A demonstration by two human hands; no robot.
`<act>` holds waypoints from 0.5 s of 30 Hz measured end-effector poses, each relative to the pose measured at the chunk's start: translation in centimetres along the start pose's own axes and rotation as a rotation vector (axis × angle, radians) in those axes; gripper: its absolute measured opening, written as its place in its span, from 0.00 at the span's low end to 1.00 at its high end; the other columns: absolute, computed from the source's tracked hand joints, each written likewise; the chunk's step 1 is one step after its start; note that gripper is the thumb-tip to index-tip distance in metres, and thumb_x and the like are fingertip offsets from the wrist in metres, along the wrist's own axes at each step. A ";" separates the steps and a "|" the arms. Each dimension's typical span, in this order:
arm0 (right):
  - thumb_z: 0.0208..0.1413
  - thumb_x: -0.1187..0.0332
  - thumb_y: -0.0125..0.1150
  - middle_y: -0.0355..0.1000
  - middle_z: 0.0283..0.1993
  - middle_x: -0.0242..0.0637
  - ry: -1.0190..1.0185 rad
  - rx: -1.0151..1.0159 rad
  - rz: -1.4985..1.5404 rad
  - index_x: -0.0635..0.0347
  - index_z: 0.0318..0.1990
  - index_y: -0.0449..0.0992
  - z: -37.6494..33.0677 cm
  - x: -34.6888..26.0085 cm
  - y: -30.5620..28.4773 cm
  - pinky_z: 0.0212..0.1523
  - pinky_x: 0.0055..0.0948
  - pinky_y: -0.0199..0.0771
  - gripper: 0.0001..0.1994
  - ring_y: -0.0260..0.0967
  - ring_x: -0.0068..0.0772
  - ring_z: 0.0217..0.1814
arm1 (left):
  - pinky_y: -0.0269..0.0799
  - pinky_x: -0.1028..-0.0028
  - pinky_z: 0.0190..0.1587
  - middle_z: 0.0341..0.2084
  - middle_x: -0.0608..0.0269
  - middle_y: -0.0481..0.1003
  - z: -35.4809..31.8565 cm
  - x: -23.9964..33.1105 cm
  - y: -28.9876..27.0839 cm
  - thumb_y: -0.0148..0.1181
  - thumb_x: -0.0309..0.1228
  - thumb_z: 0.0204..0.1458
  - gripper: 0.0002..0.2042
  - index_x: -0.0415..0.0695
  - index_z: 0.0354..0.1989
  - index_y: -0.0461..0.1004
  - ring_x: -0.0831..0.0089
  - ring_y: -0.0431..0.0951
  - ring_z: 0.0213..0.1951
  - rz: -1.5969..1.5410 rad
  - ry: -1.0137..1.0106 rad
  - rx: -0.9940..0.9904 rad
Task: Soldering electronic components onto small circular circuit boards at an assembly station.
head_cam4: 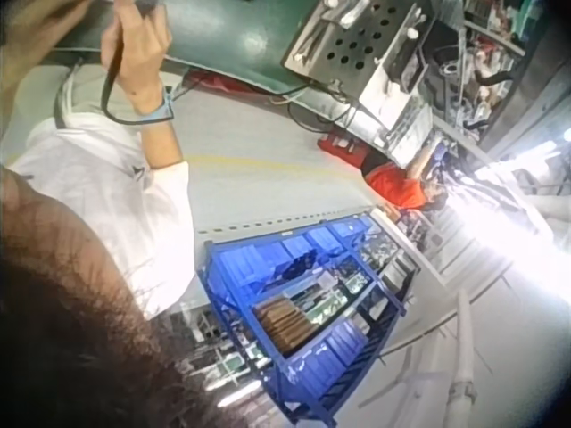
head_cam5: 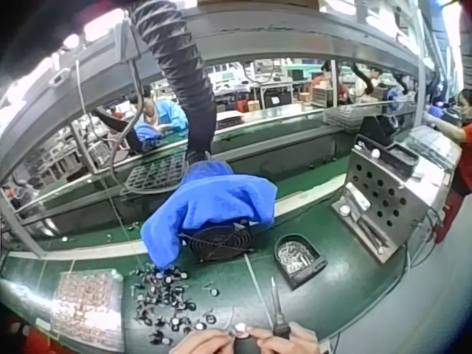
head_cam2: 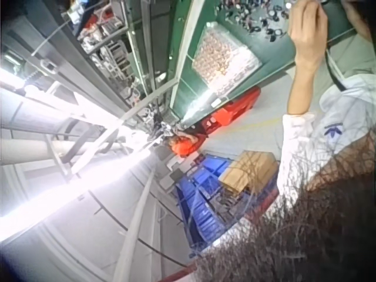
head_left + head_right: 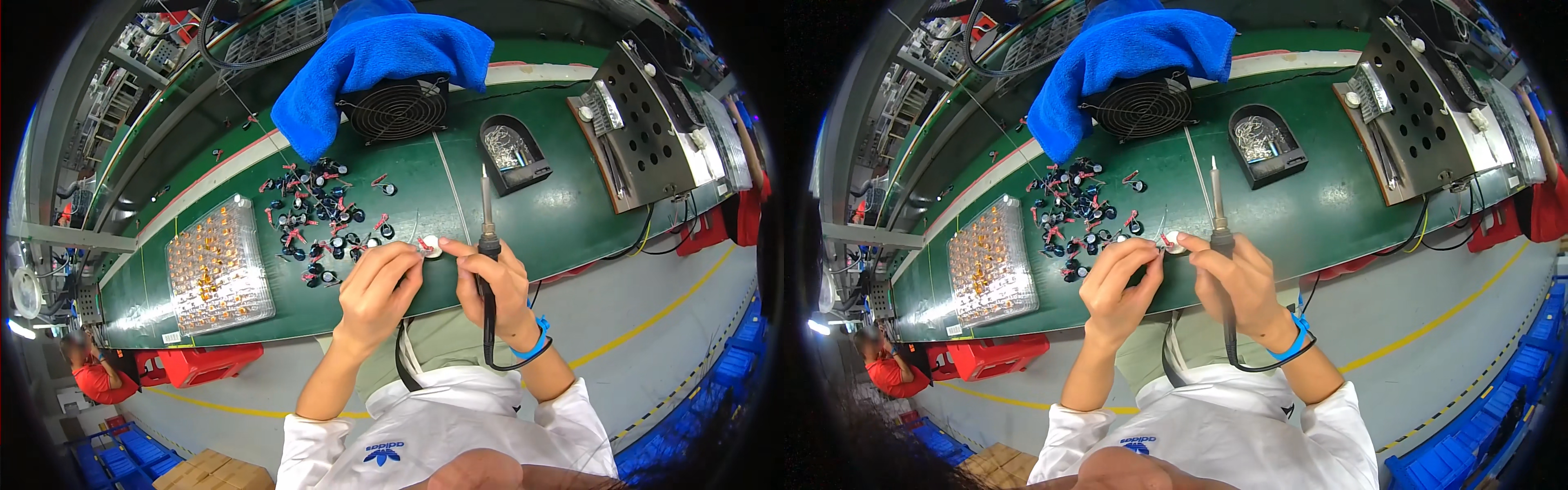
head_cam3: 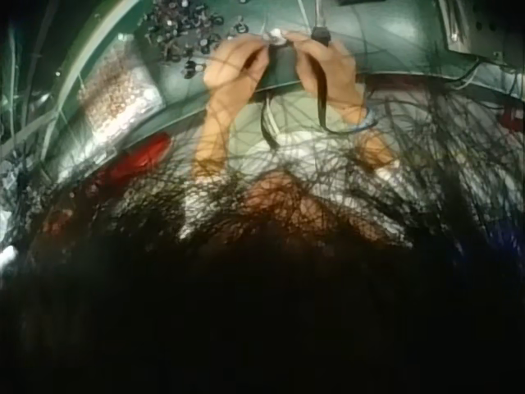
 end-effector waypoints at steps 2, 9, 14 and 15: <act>0.53 0.86 0.62 0.84 0.50 0.50 -0.007 -0.007 0.001 0.61 0.45 0.71 0.2 0.0 -0.1 0.34 0.31 0.76 0.14 0.73 0.39 0.32 | 0.81 0.69 0.38 0.35 0.55 0.82 0.0 -0.1 0.4 0.73 0.11 0.41 0.13 0.35 0.36 0.81 0.63 0.84 0.35 -0.004 0.007 -0.001; 0.41 0.82 0.67 0.84 0.53 0.39 -0.069 -0.100 -0.038 0.59 0.45 0.76 0.7 -0.9 1.6 0.32 0.35 0.74 0.20 0.73 0.39 0.32 | 0.81 0.67 0.38 0.36 0.55 0.82 -0.3 -0.1 -0.2 0.73 0.13 0.41 0.13 0.36 0.36 0.82 0.60 0.84 0.36 0.064 0.036 -0.022; 0.49 0.78 0.67 0.84 0.50 0.41 -0.133 -0.128 -0.166 0.61 0.47 0.76 -0.1 -1.2 1.1 0.32 0.39 0.71 0.15 0.68 0.42 0.29 | 0.81 0.65 0.43 0.42 0.56 0.81 -0.9 1.1 0.4 0.73 0.20 0.46 0.11 0.37 0.38 0.80 0.59 0.83 0.42 0.009 0.116 -0.176; 0.51 0.80 0.65 0.84 0.50 0.43 -0.129 -0.120 -0.151 0.62 0.46 0.76 0.0 -1.4 1.1 0.31 0.37 0.70 0.14 0.67 0.42 0.29 | 0.81 0.65 0.42 0.43 0.56 0.80 -1.0 1.4 0.0 0.73 0.21 0.47 0.10 0.37 0.38 0.80 0.59 0.83 0.42 -0.007 0.124 -0.184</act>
Point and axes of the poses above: each hand's wrist, its own z-axis towards the middle knuckle, its own y-axis out of the palm, x = y × z, the point moved 8 cm from there along z, towards the middle knuckle
